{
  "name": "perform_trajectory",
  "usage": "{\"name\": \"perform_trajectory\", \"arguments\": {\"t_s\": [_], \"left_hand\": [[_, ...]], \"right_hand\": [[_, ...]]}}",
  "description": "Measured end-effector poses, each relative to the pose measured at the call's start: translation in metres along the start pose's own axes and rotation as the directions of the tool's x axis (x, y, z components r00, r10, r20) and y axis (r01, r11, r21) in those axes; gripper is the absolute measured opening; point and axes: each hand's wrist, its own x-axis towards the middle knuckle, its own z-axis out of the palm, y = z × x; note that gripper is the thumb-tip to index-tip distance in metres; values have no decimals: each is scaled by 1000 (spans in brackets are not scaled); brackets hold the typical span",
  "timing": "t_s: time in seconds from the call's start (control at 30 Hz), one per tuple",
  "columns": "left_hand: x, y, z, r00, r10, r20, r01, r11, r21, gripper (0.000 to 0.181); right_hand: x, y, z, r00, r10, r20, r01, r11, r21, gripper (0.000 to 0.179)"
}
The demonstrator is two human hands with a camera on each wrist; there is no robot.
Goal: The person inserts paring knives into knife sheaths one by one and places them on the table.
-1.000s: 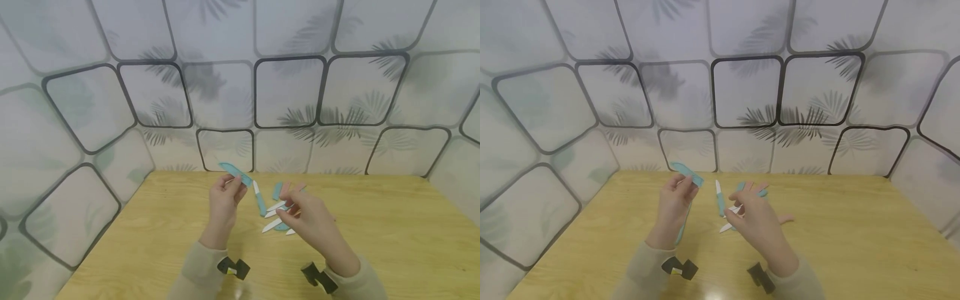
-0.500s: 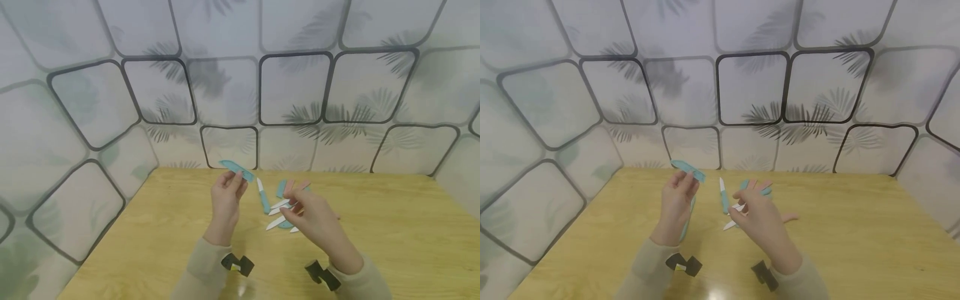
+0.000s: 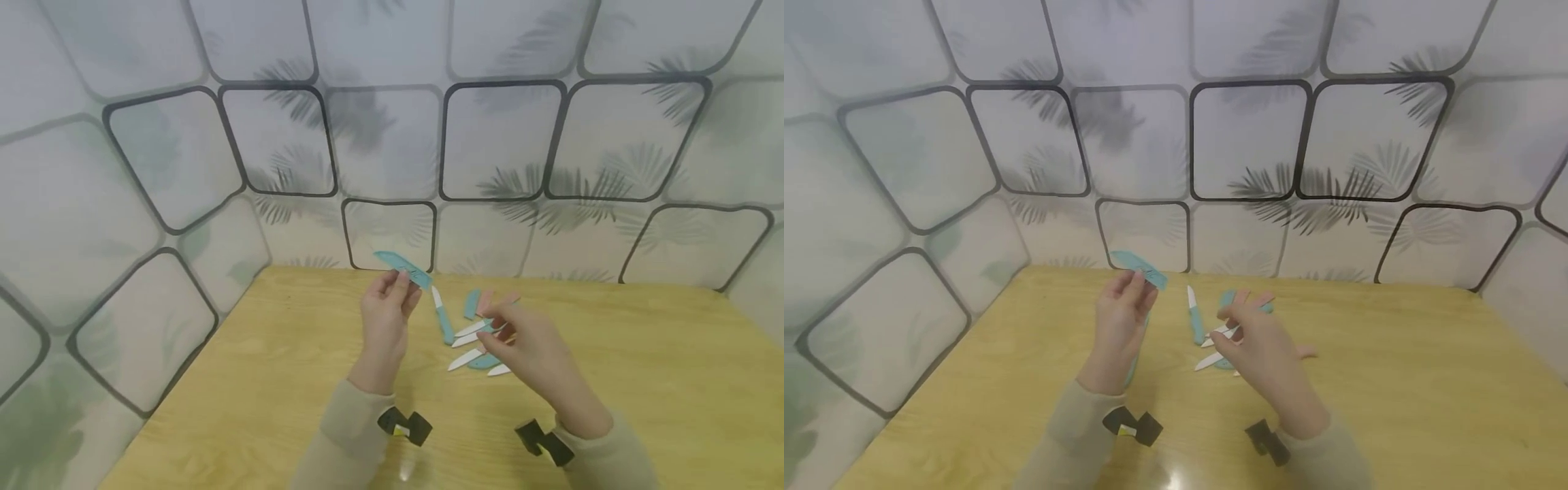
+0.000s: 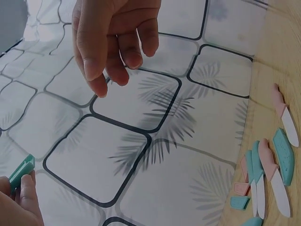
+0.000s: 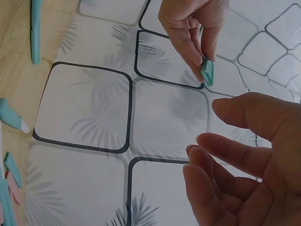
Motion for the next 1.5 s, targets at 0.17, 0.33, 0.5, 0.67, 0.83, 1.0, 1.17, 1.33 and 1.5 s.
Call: {"name": "perform_trajectory", "arguments": {"t_s": [0.17,0.33,0.5,0.67,0.83,1.0,1.17,1.33,1.5], "left_hand": [[1,1,1,1000,-8,-6,8,1000,14,23],[1,5,-2,1000,-6,-16,6,1000,12,25],[1,8,-5,1000,2,-15,-1,1000,11,23],[1,11,-7,999,1,-33,-1,1000,8,22],[2,10,-7,1000,-9,-19,9,1000,-8,23],[3,10,-5,1000,-7,-15,7,1000,-25,22],[2,9,-4,1000,-2,0,2,999,-50,18],[0,8,-2,1000,-7,12,7,998,-56,16],[-1,8,0,1000,-14,4,14,999,-36,19]], "right_hand": [[6,9,7,998,-15,58,19,998,-65,19],[20,20,24,982,-32,185,55,991,-121,15],[39,27,39,959,22,284,26,986,-163,18],[59,35,58,923,131,363,-55,976,-211,18],[69,44,76,881,232,411,-132,957,-256,8],[75,48,87,834,303,462,-187,941,-281,6],[80,51,97,825,331,458,-204,930,-305,5],[80,55,104,834,361,417,-217,910,-354,3],[80,58,108,842,377,387,-225,895,-384,6]]}}
